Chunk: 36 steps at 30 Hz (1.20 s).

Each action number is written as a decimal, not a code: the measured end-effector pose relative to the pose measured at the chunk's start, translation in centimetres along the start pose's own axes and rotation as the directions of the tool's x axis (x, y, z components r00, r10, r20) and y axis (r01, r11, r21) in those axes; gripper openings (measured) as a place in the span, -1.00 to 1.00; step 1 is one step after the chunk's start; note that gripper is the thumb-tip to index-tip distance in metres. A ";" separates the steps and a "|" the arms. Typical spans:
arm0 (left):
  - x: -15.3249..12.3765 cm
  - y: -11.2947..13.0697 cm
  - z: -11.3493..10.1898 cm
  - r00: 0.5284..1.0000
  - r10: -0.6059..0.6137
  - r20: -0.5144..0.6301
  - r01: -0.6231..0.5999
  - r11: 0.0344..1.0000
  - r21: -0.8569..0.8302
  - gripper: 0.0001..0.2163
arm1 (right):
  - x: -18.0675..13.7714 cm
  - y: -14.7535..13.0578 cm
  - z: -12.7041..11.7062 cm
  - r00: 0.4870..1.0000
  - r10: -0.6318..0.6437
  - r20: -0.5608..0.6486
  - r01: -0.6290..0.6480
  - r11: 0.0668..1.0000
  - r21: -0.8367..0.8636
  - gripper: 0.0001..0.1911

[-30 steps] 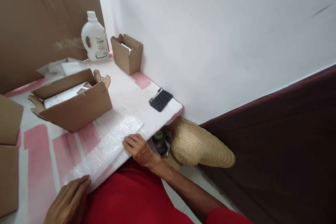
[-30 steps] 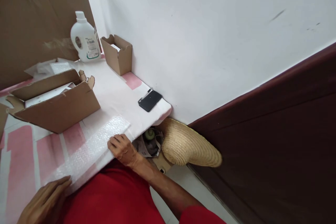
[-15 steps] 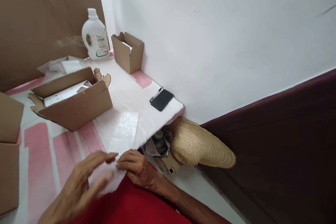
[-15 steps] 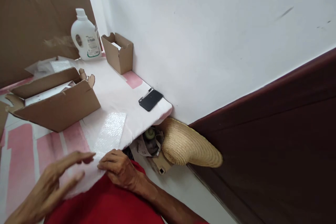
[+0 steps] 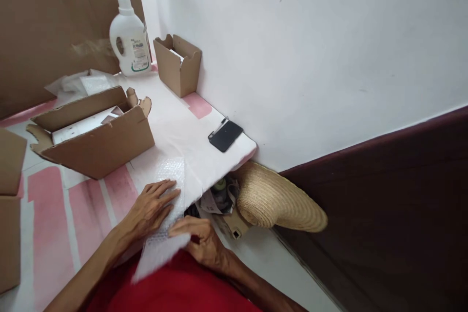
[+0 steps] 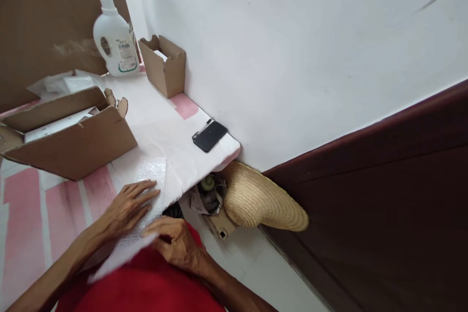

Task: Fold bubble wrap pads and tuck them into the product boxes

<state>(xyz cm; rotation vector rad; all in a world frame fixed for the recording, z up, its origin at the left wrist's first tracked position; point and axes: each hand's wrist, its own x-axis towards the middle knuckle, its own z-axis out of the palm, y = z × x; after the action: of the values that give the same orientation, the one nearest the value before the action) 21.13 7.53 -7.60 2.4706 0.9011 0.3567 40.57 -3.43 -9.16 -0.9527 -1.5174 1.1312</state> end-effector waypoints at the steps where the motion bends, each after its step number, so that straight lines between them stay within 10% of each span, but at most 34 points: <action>1: 0.0 -0.2 -0.1 0.999 -0.047 -0.007 0.046 0.993 -0.108 -0.65 | 0.4 -0.4 -0.2 0.993 0.109 -0.040 -0.108 0.994 0.033 -0.81; 4: 0.2 -0.9 -0.6 0.983 -0.181 -0.007 0.164 0.909 -0.383 -0.63 | 1.8 -0.7 -0.6 0.920 0.354 -0.166 -0.352 0.935 0.043 -0.70; 11: 0.8 -0.5 -2.8 0.935 -0.350 0.062 0.300 0.682 -0.666 -0.53 | 4.6 0.5 -0.8 0.852 0.475 -0.221 -0.491 0.871 -0.023 -0.61; 21: 0.7 -1.3 -0.9 0.804 -0.544 -0.241 0.368 0.772 -0.518 -0.49 | 5.9 2.1 -1.1 0.781 0.593 -0.195 -0.598 0.801 0.042 -0.61; 25: -0.7 1.4 -0.3 0.779 -0.325 -0.536 0.285 0.945 -0.160 -0.49 | 6.4 1.9 -1.3 0.747 0.634 -0.202 -0.649 0.760 -0.016 -0.62; 29: -3.0 3.7 0.6 0.940 0.116 -0.319 -0.041 0.971 0.235 -0.55 | 7.0 1.2 -1.6 0.729 0.656 -0.196 -0.674 0.737 -0.040 -0.62; 36: -4.0 2.8 2.3 0.936 0.203 -0.286 -0.094 0.932 0.351 -0.70 | 6.5 -0.1 -1.5 0.724 0.682 -0.103 -0.655 0.727 0.206 -0.69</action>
<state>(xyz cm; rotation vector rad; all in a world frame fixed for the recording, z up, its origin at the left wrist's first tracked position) 20.55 2.21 -8.44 2.8581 0.9655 0.7293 40.61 2.96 -7.31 -1.5155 -0.9187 1.5983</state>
